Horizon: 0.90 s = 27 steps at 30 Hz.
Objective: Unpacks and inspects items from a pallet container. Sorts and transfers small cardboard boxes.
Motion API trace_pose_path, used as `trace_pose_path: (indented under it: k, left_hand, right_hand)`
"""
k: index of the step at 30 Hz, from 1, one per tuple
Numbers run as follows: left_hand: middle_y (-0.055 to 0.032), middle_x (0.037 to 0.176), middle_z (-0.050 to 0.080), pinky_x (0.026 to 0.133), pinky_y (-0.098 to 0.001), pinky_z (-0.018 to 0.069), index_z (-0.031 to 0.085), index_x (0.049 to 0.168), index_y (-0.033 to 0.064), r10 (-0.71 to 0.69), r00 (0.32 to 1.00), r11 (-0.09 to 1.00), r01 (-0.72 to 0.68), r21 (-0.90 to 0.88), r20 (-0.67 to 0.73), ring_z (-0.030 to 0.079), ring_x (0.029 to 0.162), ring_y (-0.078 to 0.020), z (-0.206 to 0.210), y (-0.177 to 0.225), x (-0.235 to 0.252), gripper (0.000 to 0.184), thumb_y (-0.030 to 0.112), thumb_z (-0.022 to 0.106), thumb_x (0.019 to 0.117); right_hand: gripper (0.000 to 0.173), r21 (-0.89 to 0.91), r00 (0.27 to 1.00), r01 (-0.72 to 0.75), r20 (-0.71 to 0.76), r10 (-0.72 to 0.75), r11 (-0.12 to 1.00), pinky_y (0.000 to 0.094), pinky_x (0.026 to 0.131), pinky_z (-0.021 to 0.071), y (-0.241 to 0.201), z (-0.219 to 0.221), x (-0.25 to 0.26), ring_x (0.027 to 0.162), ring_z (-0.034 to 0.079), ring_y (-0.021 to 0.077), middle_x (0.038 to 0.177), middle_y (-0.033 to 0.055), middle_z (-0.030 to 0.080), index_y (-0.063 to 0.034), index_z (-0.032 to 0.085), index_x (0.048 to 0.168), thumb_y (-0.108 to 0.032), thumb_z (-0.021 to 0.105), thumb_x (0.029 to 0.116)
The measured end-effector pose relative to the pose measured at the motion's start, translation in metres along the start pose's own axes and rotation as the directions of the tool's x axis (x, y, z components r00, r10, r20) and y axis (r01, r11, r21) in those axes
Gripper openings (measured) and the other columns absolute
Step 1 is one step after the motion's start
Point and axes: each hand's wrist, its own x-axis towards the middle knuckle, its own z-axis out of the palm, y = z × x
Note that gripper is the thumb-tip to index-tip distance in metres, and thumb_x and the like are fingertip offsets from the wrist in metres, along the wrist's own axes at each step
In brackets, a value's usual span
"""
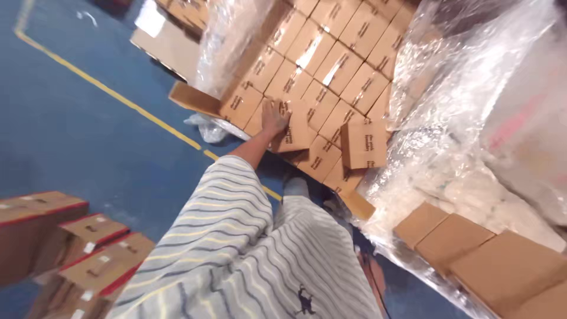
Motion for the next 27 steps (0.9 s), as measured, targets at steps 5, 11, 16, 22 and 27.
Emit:
trace_pose_path:
  k: [5, 11, 16, 22, 27]
  left_hand:
    - [-0.0092, 0.155, 0.049, 0.124, -0.0464, 0.0278, 0.063, 0.137, 0.0114, 0.104, 0.976, 0.962, -0.148, -0.228, -0.191, 0.037, 0.149, -0.0301, 0.023, -0.027, 0.007, 0.045, 0.038, 0.047, 0.1039]
    - [-0.0095, 0.145, 0.057, 0.118, -0.0443, 0.0382, 0.071, 0.118, 0.0046, 0.031, 0.998, 0.898, -0.052, -0.438, -0.054, 0.049, 0.138, -0.0256, 0.013, -0.026, 0.026, 0.040, 0.030, 0.043, 0.1075]
    - [-0.0062, 0.135, 0.064, 0.109, -0.0455, 0.0456, 0.073, 0.110, 0.0106, -0.042, 0.998, 0.940, 0.023, -0.340, -0.048, 0.056, 0.131, -0.0254, 0.015, -0.020, 0.031, 0.049, 0.054, 0.070, 0.0872]
    - [-0.0080, 0.119, 0.069, 0.103, -0.0418, 0.0489, 0.072, 0.093, 0.0089, -0.052, 0.993, 0.876, -0.004, -0.481, -0.102, 0.061, 0.120, -0.0229, 0.015, -0.025, 0.035, 0.030, 0.037, 0.074, 0.0833]
    - [-0.0118, 0.120, 0.067, 0.105, -0.0405, 0.0477, 0.070, 0.093, 0.0043, -0.030, 0.998, 0.842, -0.001, -0.540, -0.049, 0.061, 0.120, -0.0236, 0.017, -0.030, 0.041, 0.032, 0.034, 0.077, 0.0827]
  right_hand:
    - [0.046, -0.215, 0.980, 0.182, -0.044, -0.195, 0.960, 0.0631, 0.083, 0.0553, -0.205, -0.019, 0.036, 0.101, 0.072, 0.0391, 0.108, 0.0171, 0.075, -0.0139, 0.070, 0.126, -0.050, 0.053, 0.1044]
    - [0.031, -0.270, 0.644, 0.703, 0.633, -0.429, 0.658, 0.0611, 0.085, 0.0515, -0.381, -0.070, 0.088, 0.096, 0.067, 0.0380, 0.100, 0.0215, 0.070, -0.0025, 0.072, 0.109, -0.030, 0.060, 0.1029]
    - [0.024, -0.114, 0.455, 0.763, 0.794, -0.404, 0.636, 0.0546, 0.077, 0.0520, -0.328, -0.097, 0.096, 0.079, 0.066, 0.0264, 0.082, 0.0114, 0.070, -0.0062, 0.077, 0.095, -0.029, 0.070, 0.0968]
    - [0.031, 0.677, 0.688, 0.338, 0.297, -0.662, 0.654, 0.0212, 0.061, 0.0560, -0.229, -0.183, 0.115, 0.067, 0.065, 0.0026, 0.083, -0.0071, 0.073, -0.0210, 0.077, 0.098, -0.051, 0.068, 0.0946]
    - [0.037, 0.392, 0.921, 0.331, 0.062, -0.383, 0.858, 0.0364, 0.064, 0.0561, -0.329, -0.080, 0.136, 0.068, 0.061, 0.0160, 0.093, 0.0096, 0.067, -0.0055, 0.061, 0.131, -0.031, 0.044, 0.1116]
